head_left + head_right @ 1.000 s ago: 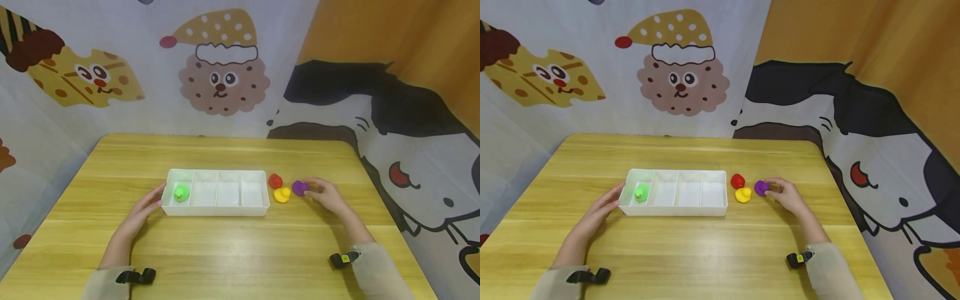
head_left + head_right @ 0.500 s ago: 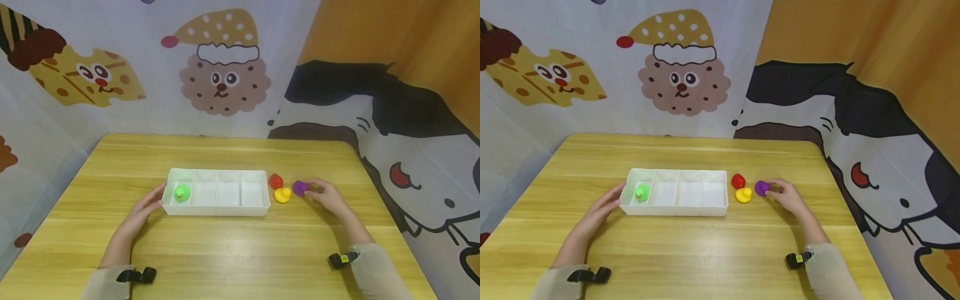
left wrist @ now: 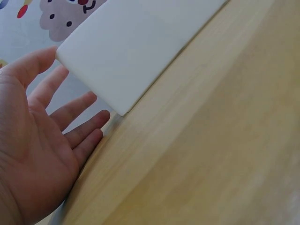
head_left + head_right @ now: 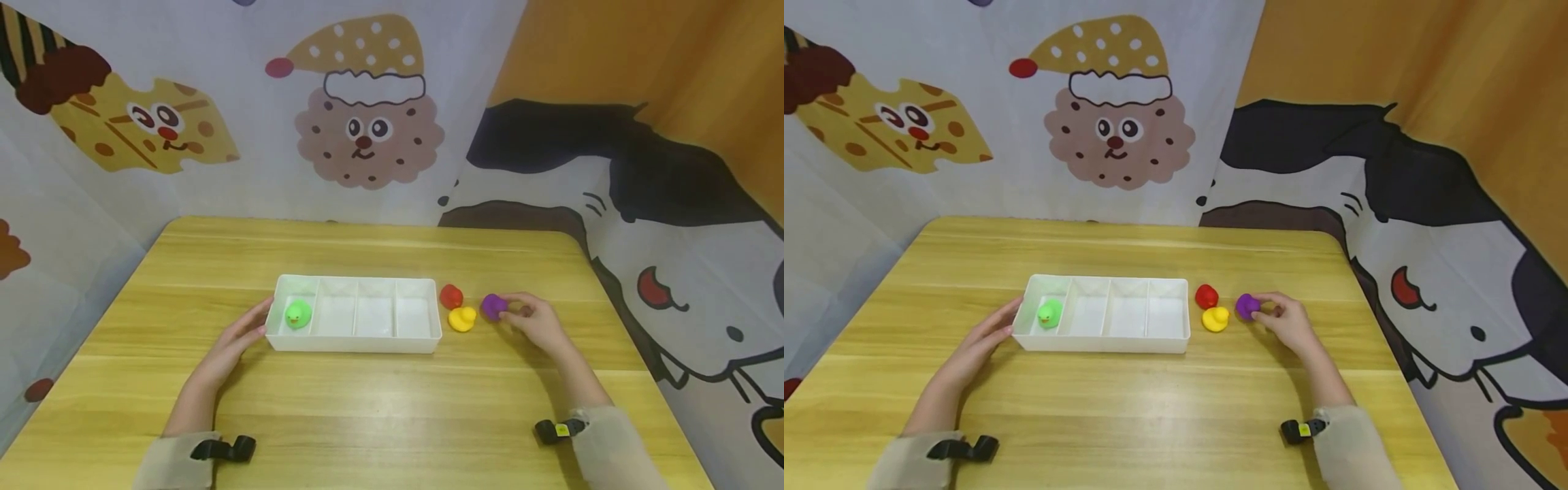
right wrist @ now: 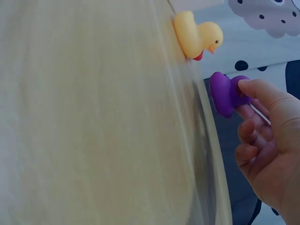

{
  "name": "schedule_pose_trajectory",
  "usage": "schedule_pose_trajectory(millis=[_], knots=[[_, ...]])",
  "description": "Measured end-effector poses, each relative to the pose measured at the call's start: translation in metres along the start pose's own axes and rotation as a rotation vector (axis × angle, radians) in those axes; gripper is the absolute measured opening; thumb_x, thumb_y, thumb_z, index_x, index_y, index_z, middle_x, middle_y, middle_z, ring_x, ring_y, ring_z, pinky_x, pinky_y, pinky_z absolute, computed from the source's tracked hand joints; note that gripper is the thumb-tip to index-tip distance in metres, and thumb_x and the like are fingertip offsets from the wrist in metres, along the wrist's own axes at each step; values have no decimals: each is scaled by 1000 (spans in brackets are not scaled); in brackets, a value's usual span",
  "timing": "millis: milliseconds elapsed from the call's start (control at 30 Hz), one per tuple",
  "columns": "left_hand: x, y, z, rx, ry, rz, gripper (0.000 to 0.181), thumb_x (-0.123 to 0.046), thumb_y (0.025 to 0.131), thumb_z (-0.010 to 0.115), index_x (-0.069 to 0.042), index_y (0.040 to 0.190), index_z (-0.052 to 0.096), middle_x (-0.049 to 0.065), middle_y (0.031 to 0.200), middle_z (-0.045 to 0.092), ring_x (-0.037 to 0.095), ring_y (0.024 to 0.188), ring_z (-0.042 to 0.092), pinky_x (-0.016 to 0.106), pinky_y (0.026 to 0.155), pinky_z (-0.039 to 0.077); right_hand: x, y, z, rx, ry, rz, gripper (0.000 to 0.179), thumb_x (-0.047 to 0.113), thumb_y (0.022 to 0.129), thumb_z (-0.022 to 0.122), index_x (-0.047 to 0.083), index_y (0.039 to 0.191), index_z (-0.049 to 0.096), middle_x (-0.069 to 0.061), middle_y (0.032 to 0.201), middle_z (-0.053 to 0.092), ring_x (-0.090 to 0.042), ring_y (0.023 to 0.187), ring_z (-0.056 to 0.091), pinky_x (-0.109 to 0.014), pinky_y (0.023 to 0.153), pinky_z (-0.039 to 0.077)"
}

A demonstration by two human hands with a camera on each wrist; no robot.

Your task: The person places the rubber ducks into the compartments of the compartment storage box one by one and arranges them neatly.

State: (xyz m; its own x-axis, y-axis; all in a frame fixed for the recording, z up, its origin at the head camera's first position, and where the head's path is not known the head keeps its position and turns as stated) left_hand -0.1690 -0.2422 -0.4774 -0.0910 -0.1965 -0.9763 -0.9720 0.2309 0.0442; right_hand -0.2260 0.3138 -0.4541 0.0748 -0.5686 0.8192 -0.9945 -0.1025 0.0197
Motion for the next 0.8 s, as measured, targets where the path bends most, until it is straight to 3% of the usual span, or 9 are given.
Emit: schedule_pose_trajectory(millis=[133, 367, 800], knots=[[-2, 0, 0, 2, -1, -6, 52, -18, 101, 48, -13, 151, 32, 20, 151, 30, 38, 135, 25, 71, 101, 11, 7, -4, -1, -38, -9, -15, 40, 21, 83, 76, 7, 120, 65, -17, 79, 64, -18, 54, 52, -25, 42, 40], [-1, 0, 0, -1, -10, -3, 52, -17, 101, 49, -12, 150, 33, 21, 150, 32, 21, 133, 31, 69, 102, 12, 22, -12, -1, -101, -33, -40, 37, 20, 82, 77, 7, 116, 67, -15, 81, 62, -16, 58, 53, -26, 45, 43], [-2, 1, 0, 3, -2, 6, 52, -15, 101, 48, -11, 150, 32, 21, 149, 33, 9, 128, 35, 69, 102, 13, 63, -23, 0, -169, -10, -78, 34, 16, 81, 78, 7, 112, 68, -10, 76, 59, -15, 59, 50, -25, 45, 41]])
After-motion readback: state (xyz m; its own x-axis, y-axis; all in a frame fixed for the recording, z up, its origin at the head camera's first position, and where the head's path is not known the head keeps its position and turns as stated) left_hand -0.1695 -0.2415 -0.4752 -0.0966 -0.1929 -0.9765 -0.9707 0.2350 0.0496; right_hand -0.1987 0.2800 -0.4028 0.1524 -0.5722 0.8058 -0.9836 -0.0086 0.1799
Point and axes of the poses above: each hand's wrist, its own y-axis towards the middle knuckle, its own z-axis out of the palm, x = y × z, the point moved 5 cm from there along y, towards the middle knuckle
